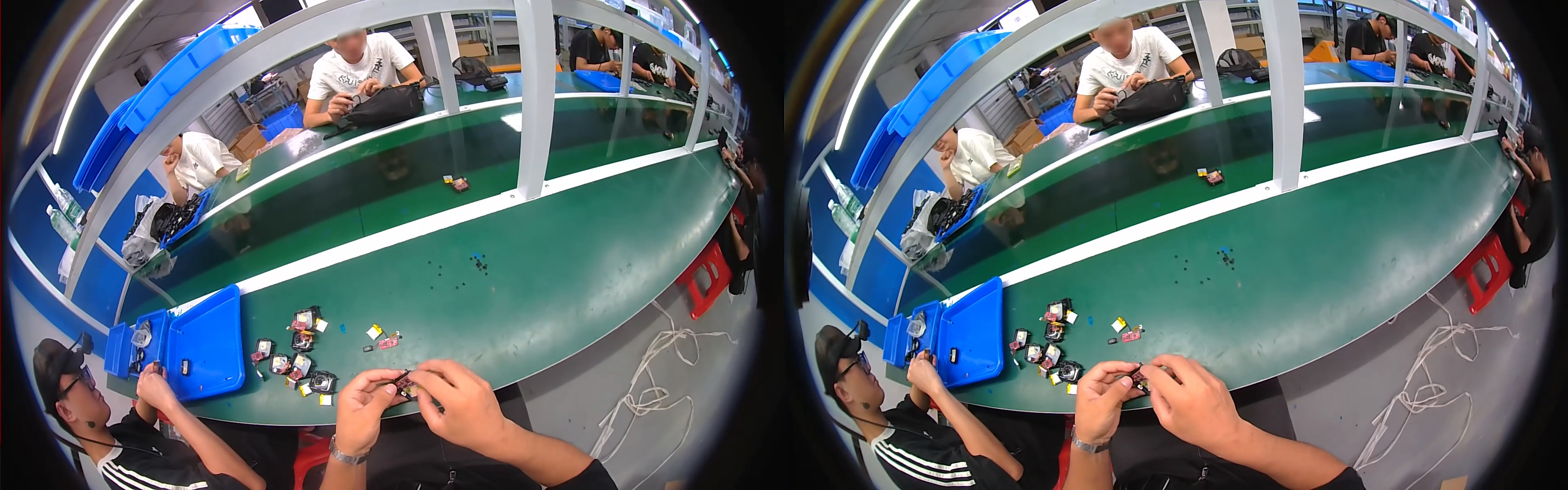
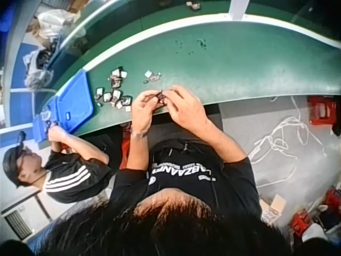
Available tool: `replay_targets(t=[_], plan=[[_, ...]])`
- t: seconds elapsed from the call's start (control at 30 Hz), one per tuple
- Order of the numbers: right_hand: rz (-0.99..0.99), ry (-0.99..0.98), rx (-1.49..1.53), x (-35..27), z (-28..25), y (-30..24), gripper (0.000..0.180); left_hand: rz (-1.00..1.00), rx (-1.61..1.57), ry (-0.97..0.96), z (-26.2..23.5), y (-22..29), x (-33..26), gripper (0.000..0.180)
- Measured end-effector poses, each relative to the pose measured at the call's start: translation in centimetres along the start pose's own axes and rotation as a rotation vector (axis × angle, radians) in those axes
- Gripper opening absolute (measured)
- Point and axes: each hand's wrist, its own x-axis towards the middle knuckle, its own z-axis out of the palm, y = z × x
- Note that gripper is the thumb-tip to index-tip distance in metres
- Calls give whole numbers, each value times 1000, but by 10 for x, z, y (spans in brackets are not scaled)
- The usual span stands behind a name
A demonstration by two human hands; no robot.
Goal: Assembling small electronic components and circuit boards at a factory workbench.
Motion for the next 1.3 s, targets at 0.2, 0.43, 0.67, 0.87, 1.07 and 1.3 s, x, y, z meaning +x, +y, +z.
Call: replay_targets(t=[0.2,0.43,0.67,0.87,1.07,1.3], plan=[[-191,-22,-112,3,1,3,31,26,-41,-47,-3,-3,0,21],[-181,-4,-175,3,7,6,25,21,11,-34,1,-3,-1,22],[-183,-24,-243,2,11,6,23,39,44,-17,2,-4,-1,22],[-210,-71,-292,11,6,5,19,33,69,-12,3,-5,1,22],[-292,-119,-276,13,4,12,16,17,81,-5,4,-3,0,22],[-345,-101,-264,12,2,14,17,31,65,-27,1,-6,0,22]])
